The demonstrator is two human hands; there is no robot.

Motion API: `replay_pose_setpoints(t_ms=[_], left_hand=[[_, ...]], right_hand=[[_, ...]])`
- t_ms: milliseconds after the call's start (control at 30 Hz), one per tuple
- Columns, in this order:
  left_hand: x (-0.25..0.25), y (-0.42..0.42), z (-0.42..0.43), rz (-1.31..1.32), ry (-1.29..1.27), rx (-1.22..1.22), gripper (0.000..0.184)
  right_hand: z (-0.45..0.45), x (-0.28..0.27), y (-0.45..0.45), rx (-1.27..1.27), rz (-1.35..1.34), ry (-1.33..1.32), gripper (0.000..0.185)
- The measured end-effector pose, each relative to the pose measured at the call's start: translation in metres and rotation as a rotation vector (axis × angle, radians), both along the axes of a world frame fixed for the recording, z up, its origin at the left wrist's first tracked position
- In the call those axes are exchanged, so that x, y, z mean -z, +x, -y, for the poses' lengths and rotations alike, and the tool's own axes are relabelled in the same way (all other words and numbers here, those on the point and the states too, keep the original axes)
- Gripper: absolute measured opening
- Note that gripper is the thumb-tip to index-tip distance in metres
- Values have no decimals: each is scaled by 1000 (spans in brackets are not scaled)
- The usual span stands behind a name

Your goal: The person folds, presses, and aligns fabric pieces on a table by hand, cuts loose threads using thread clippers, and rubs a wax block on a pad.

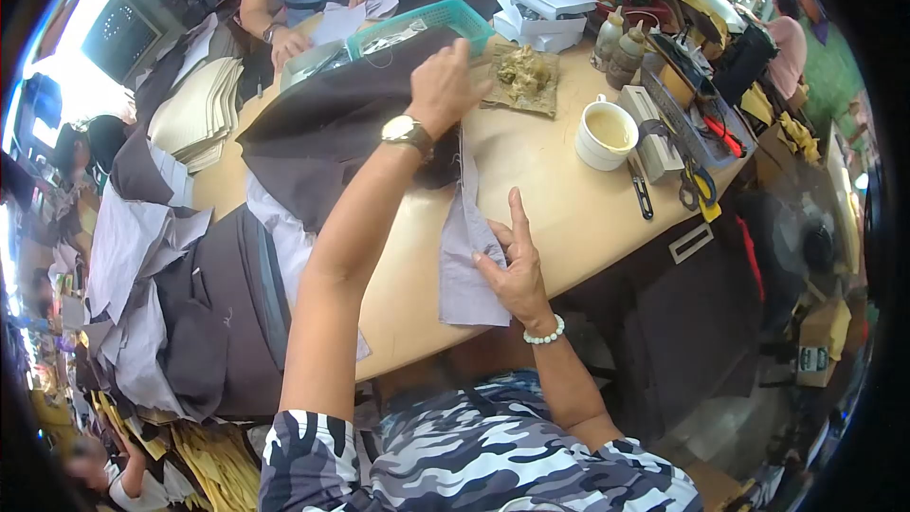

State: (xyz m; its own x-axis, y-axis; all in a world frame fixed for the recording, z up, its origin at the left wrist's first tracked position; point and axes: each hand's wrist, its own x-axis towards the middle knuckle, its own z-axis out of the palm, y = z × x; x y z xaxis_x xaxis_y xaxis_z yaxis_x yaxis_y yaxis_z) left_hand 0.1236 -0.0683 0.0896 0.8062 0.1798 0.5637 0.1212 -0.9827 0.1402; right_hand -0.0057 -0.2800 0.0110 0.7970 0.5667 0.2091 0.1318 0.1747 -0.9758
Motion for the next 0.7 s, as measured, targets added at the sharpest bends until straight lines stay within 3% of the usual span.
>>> replay_pose_setpoints(t_ms=[67, 167, 200, 300, 467, 667, 700], left_hand=[[10, 9, 6, 157, 414, 119, 26], [7, 5, 27, 102, 667, 217, 18], [9, 3, 30, 29, 578, 254, 12], [19, 4, 29, -194, 339, -83, 11], [26, -3, -2, -277, -108, -5, 17], [35, 8, -43, -425, -329, 106, 24], [8, 0, -44, -502, -444, 103, 27]], right_hand=[[0, 1, 1, -3, 10, -4, 93], [1, 0, 1, -8, 32, -9, 93], [1, -2, 1, -7, 20, -14, 93], [1, 0, 0, -11, -13, -17, 94], [-1, 4, 1, 5, 33, -27, 94], [0, 2, -1, 0, 151, -138, 91], [1, -2, 1, -9, 138, -140, 90]])
